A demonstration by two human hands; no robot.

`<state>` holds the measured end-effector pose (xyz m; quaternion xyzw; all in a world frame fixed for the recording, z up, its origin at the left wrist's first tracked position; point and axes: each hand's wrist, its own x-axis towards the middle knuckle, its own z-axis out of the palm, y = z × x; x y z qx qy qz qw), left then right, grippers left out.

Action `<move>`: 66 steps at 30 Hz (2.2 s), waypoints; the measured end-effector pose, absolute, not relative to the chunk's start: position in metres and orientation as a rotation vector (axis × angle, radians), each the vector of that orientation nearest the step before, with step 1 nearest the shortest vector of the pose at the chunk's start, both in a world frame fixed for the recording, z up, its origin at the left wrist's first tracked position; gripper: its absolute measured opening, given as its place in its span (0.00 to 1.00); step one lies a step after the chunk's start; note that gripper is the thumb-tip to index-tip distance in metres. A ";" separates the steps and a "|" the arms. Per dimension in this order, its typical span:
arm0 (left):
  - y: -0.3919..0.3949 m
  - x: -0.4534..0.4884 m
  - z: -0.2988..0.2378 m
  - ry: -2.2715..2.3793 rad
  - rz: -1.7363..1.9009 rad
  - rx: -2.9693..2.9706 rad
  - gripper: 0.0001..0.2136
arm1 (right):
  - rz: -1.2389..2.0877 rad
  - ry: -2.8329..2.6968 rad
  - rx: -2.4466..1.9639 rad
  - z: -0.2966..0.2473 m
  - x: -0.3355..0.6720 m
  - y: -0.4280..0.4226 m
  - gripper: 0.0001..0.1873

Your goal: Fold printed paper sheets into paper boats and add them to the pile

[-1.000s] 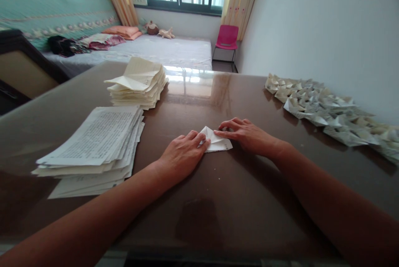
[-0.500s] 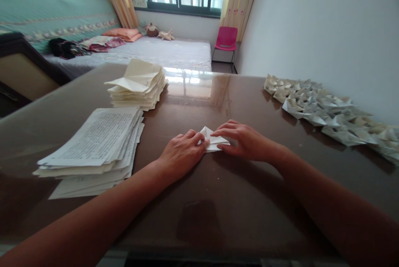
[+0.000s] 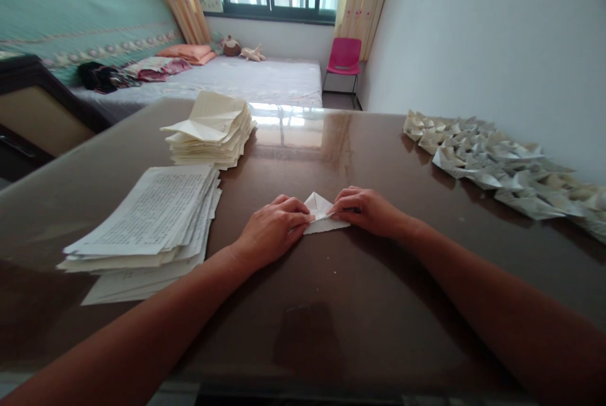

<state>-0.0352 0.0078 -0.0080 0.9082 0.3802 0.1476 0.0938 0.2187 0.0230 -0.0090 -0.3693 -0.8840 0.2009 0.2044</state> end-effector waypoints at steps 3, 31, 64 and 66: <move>0.014 -0.039 -0.010 1.127 0.477 2.554 0.10 | 0.681 -2.429 -1.054 -0.006 0.221 0.026 0.11; 0.023 -0.031 -0.006 1.607 0.186 2.681 0.16 | 0.481 -2.368 -1.717 -0.001 0.214 0.022 0.08; 0.002 -0.025 0.000 1.066 0.003 3.206 0.20 | -0.185 -2.852 -1.476 0.025 0.180 -0.035 0.14; 0.002 -0.029 0.002 1.051 -0.009 3.220 0.20 | -0.204 -2.861 -1.505 0.028 0.182 -0.035 0.14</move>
